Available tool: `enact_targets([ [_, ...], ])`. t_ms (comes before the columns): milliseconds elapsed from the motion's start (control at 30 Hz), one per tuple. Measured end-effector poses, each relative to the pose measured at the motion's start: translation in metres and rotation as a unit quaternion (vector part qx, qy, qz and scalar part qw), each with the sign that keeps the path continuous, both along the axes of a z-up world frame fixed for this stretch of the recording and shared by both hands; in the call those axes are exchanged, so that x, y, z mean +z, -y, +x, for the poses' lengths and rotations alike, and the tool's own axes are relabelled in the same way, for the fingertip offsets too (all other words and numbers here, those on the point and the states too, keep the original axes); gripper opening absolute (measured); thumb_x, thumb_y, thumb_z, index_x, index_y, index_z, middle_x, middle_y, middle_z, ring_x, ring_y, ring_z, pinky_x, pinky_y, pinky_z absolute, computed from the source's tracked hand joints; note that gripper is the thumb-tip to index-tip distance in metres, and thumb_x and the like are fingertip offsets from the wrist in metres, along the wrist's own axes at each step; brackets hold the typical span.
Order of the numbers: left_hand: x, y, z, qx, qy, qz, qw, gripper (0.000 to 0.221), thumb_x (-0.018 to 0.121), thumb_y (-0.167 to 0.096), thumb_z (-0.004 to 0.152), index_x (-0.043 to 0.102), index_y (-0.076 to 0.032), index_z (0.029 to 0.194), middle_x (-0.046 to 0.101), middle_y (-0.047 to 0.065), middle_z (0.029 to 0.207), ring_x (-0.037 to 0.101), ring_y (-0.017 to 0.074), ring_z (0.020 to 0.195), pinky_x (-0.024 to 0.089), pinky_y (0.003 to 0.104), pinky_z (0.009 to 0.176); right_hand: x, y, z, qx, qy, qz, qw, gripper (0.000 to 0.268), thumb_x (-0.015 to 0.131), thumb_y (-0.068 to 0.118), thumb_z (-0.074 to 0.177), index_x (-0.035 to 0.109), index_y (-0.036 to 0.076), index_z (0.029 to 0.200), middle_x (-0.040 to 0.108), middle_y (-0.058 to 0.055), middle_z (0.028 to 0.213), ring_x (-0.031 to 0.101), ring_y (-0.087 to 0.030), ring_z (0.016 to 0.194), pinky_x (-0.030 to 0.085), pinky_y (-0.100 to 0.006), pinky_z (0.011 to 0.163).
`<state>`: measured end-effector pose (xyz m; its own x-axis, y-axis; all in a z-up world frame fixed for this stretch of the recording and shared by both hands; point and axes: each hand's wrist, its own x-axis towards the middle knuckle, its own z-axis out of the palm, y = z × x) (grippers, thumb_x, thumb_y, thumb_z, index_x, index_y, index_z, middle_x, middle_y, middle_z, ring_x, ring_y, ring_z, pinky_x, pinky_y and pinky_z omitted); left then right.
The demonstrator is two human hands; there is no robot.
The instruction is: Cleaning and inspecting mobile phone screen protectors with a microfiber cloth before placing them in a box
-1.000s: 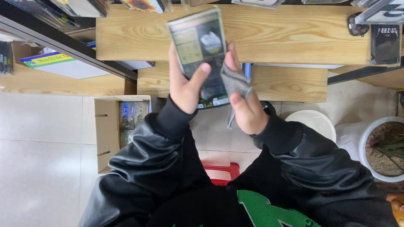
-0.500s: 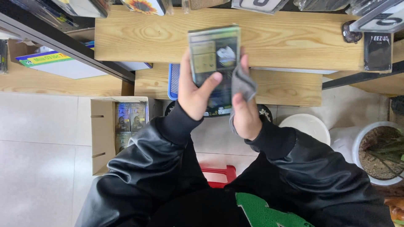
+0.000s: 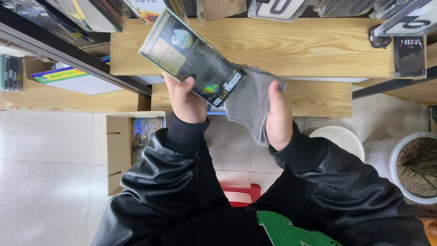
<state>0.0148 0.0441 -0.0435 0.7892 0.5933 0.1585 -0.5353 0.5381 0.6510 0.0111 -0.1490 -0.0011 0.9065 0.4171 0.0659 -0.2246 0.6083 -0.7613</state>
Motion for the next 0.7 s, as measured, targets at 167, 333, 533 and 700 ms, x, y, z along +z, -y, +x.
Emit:
enact_targets([
  [167, 0.0, 0.015, -0.004, -0.154, 0.062, 0.084, 0.983, 0.062, 0.069, 0.013, 0.079, 0.054, -0.009, 0.134, 0.064, 0.015, 0.121, 0.061, 0.0318, 0.116, 0.051, 0.053, 0.1, 0.045, -0.006, 0.012, -0.113, -0.065, 0.054, 0.99, 0.066, 0.053, 0.046, 0.103, 0.035, 0.003, 0.149, 0.034, -0.02, 0.154, 0.038, -0.035, 0.141, 0.028, -0.054, 0.12],
  [333, -0.015, 0.022, -0.002, -0.161, -0.039, 0.162, 0.973, 0.063, 0.081, 0.003, 0.081, 0.053, -0.005, 0.136, 0.058, 0.014, 0.133, 0.051, 0.0221, 0.122, 0.052, 0.052, 0.099, 0.064, -0.001, 0.015, -0.095, 0.046, 0.059, 0.993, 0.069, 0.036, 0.051, 0.107, 0.026, 0.003, 0.155, 0.025, -0.018, 0.162, 0.021, -0.03, 0.153, 0.014, -0.049, 0.131],
  [533, -0.011, 0.049, -0.021, -0.235, -0.059, -0.103, 0.965, 0.043, 0.062, -0.007, 0.092, 0.053, -0.002, 0.134, 0.061, 0.02, 0.128, 0.063, 0.0363, 0.114, 0.053, 0.056, 0.099, 0.016, -0.01, 0.002, -0.186, 0.329, -0.096, 0.921, 0.068, 0.038, 0.053, 0.106, 0.022, 0.014, 0.16, 0.007, -0.007, 0.169, 0.001, -0.023, 0.158, -0.001, -0.044, 0.133],
  [700, 0.046, 0.039, -0.02, -0.266, -0.021, -0.135, 0.954, 0.032, 0.055, -0.02, 0.099, 0.059, -0.008, 0.128, 0.067, 0.016, 0.123, 0.066, 0.0318, 0.113, 0.052, 0.053, 0.104, 0.011, -0.007, -0.021, -0.162, 0.395, -0.16, 0.89, 0.063, 0.044, 0.038, 0.103, 0.03, 0.001, 0.152, 0.011, -0.022, 0.163, 0.004, -0.039, 0.153, 0.003, -0.054, 0.127],
])
